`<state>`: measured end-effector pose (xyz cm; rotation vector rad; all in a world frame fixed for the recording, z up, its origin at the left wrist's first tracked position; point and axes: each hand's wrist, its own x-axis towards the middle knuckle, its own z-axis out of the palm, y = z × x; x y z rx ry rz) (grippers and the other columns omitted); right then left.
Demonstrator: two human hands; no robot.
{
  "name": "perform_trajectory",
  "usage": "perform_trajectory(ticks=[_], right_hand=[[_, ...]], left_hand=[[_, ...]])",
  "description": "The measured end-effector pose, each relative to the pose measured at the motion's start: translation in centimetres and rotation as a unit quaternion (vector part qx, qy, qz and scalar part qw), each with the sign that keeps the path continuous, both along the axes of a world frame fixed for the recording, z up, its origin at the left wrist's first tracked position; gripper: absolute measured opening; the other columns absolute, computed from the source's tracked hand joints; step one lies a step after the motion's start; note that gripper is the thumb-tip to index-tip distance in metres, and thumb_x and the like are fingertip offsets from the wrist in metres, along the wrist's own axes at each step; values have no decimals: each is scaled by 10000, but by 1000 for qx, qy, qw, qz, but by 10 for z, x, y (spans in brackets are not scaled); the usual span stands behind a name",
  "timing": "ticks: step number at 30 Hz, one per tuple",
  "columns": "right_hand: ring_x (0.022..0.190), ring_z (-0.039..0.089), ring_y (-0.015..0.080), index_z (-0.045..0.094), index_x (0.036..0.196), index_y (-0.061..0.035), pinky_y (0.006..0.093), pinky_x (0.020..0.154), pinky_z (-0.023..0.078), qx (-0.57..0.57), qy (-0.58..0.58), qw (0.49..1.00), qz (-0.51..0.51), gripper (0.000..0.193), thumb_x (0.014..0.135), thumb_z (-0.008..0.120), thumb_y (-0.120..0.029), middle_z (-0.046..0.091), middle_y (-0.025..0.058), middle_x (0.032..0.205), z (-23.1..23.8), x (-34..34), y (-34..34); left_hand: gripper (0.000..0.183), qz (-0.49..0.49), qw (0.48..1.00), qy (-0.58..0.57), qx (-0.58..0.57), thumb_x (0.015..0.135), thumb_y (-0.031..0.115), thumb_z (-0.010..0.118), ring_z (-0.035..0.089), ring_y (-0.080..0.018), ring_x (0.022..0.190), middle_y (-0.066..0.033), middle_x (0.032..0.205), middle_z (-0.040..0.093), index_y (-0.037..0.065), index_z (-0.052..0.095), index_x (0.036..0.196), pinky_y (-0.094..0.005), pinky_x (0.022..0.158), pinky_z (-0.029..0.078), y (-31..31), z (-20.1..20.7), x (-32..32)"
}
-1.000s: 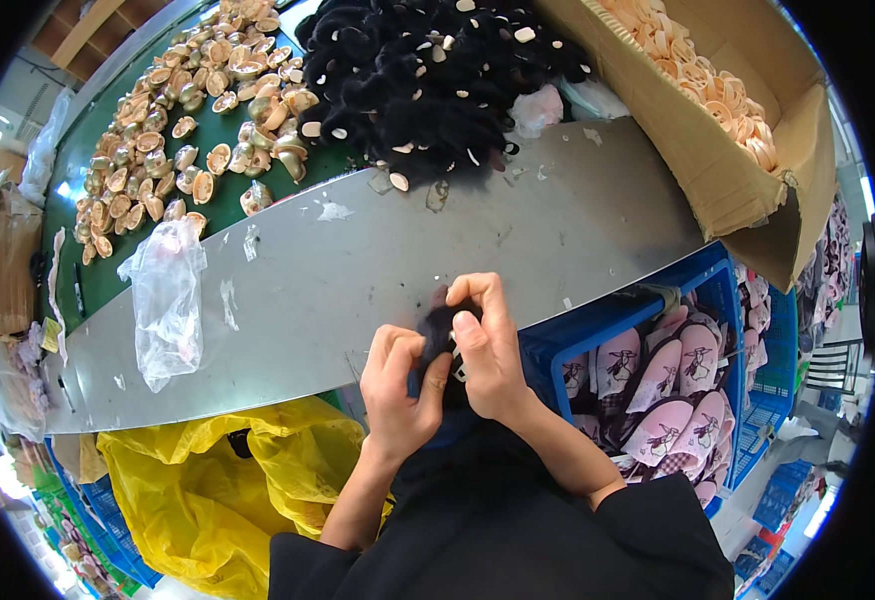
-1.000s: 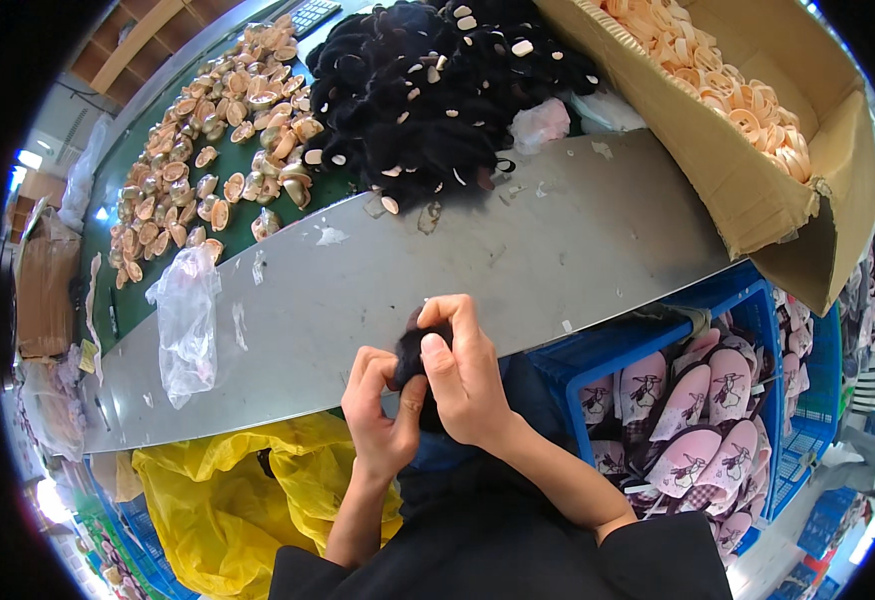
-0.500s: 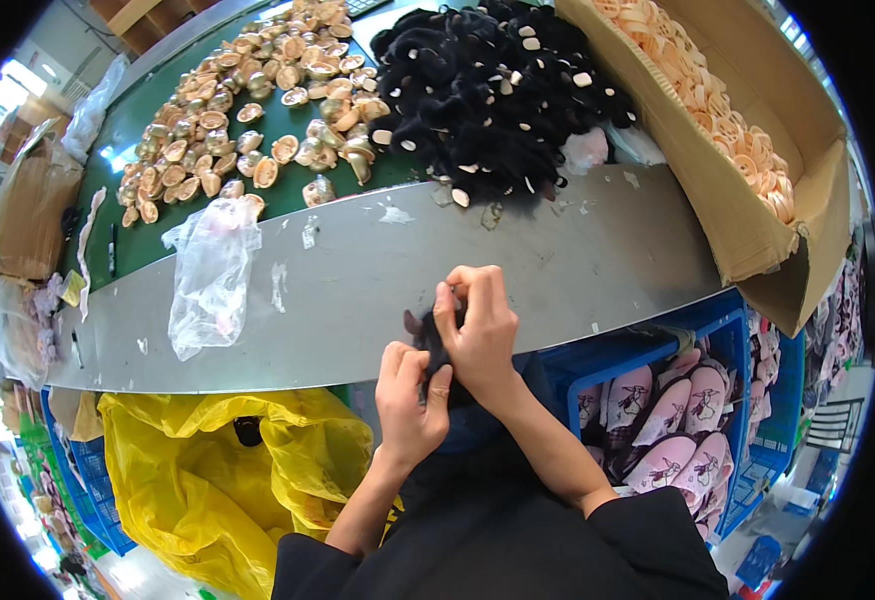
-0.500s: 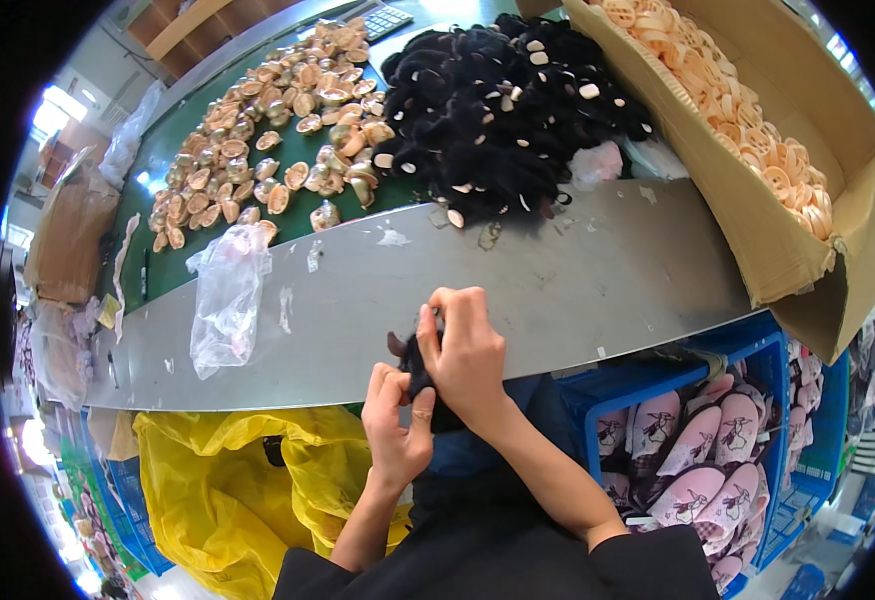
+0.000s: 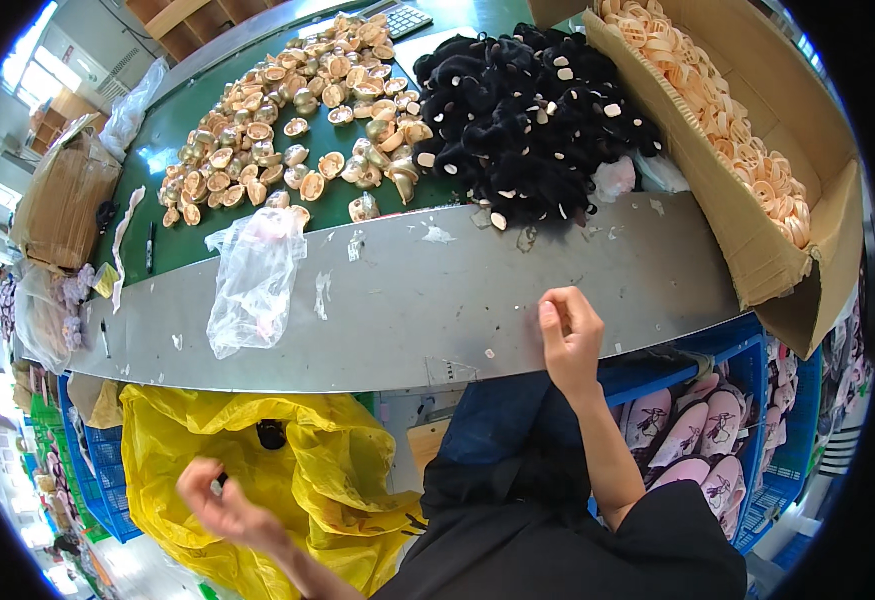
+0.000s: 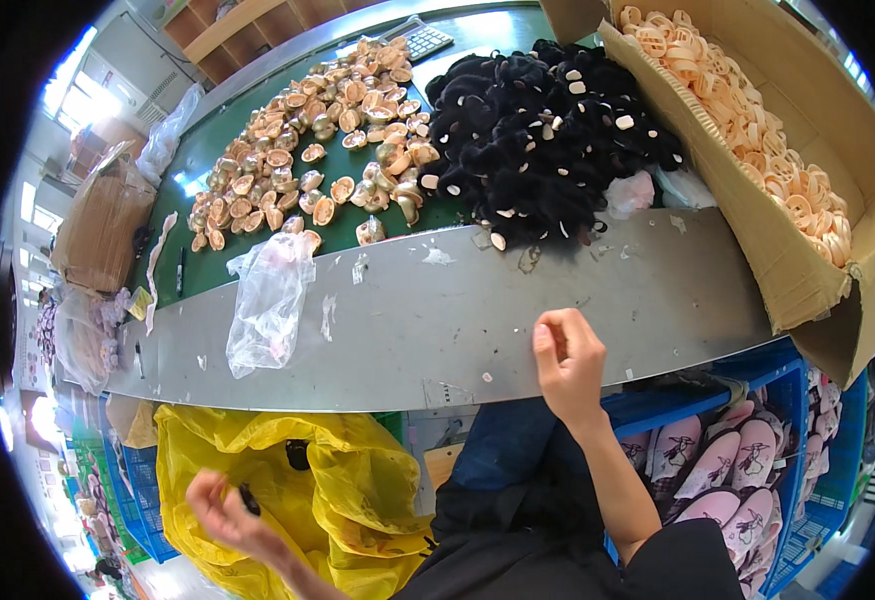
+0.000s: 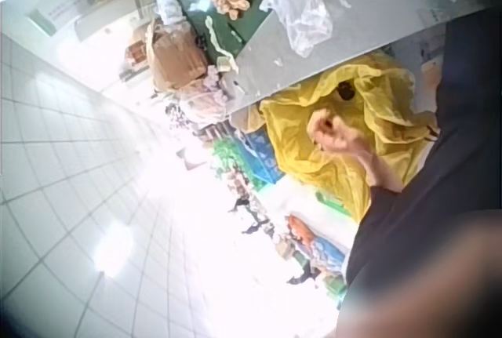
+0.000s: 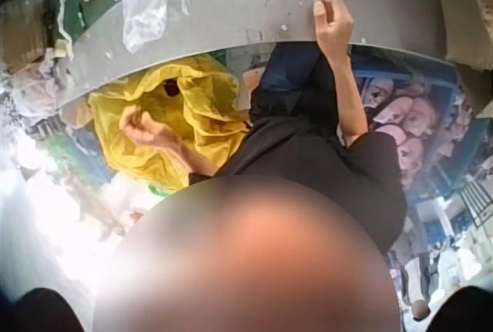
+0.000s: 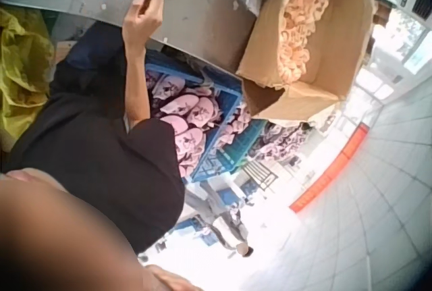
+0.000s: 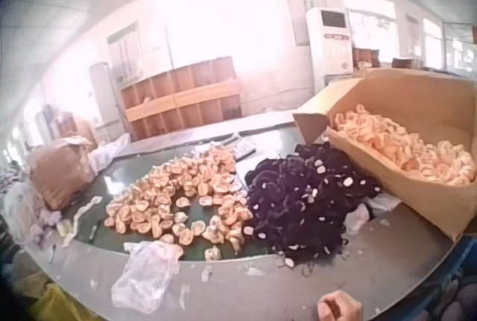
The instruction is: The person assembles slippers by inserting beige plastic footbeds into black fuzzy slipper uppers. They repeatedly pick up a footbed from a cardboard box, press it into the upper, and place the completed slipper on the table. The process continues throughout the clip.
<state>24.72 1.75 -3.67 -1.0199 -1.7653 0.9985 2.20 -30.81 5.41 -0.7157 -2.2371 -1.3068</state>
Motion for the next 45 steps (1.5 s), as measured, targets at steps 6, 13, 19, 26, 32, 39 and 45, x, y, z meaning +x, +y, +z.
perform_trajectory(ticks=[6, 13, 19, 26, 32, 39, 45], right_hand=[[599, 468, 78, 619, 882, -10, 254, 544, 383, -24, -8, 998, -55, 166, 991, 608, -134, 558, 29, 744, -12, 39, 8], [591, 481, 58, 621, 875, -5, 231, 523, 384, -35, 2, 994, -107, 159, 986, 624, -119, 561, 25, 737, -10, 57, 4], [577, 506, 66, 640, 889, -18, 225, 526, 405, -36, -18, 996, -85, 124, 974, 637, -108, 575, 25, 728, -7, 47, 4], [785, 625, 108, 571, 1249, -34, 228, 658, 500, -78, 119, 988, 50, 312, 968, 653, -144, 637, 77, 977, 10, 16, 0], [850, 603, 118, 472, 1378, -41, 230, 702, 507, -200, 241, 947, 72, 442, 978, 630, -144, 591, 78, 1093, 17, 12, 5], [623, 432, 50, 497, 1069, -78, 228, 509, 378, -371, 451, 811, -22, 154, 939, 572, -45, 488, 3, 861, 4, 62, 24], [604, 413, 82, 474, 979, -73, 241, 489, 378, -324, 410, 852, -10, 165, 831, 547, -81, 459, 28, 863, 5, 76, 14]], left_hand=[[195, -261, 958, -56, -106, 878, 119, 695, 655, -288, 909, -137, 955, 674, -7, 650, 1021, -359, 820, 510, 235, -33, -70], [420, -299, 838, -69, -451, 689, 311, 804, 693, -361, 891, -215, 892, 712, -25, 680, 909, -455, 776, 537, 352, -71, -155], [369, -293, 823, -197, -445, 778, 295, 812, 600, -181, 596, -102, 656, 647, -49, 688, 825, -372, 580, 469, 342, -70, -159], [246, -434, 852, -221, -193, 837, 130, 823, 591, -119, 676, -55, 779, 625, 10, 644, 956, -293, 582, 454, 305, -23, -8], [482, -600, 760, -189, -165, 768, -3, 754, 685, -245, 911, -155, 1123, 694, 0, 639, 1236, -338, 834, 553, 291, -23, 94], [473, -551, 807, 124, -174, 763, 49, 728, 561, -349, 1197, -156, 1276, 624, 7, 629, 1224, -438, 1017, 423, 376, -28, 79], [407, -432, 822, 226, -293, 729, 61, 756, 553, -309, 1083, -93, 1120, 630, 38, 667, 1126, -427, 961, 408, 429, -52, 62]])
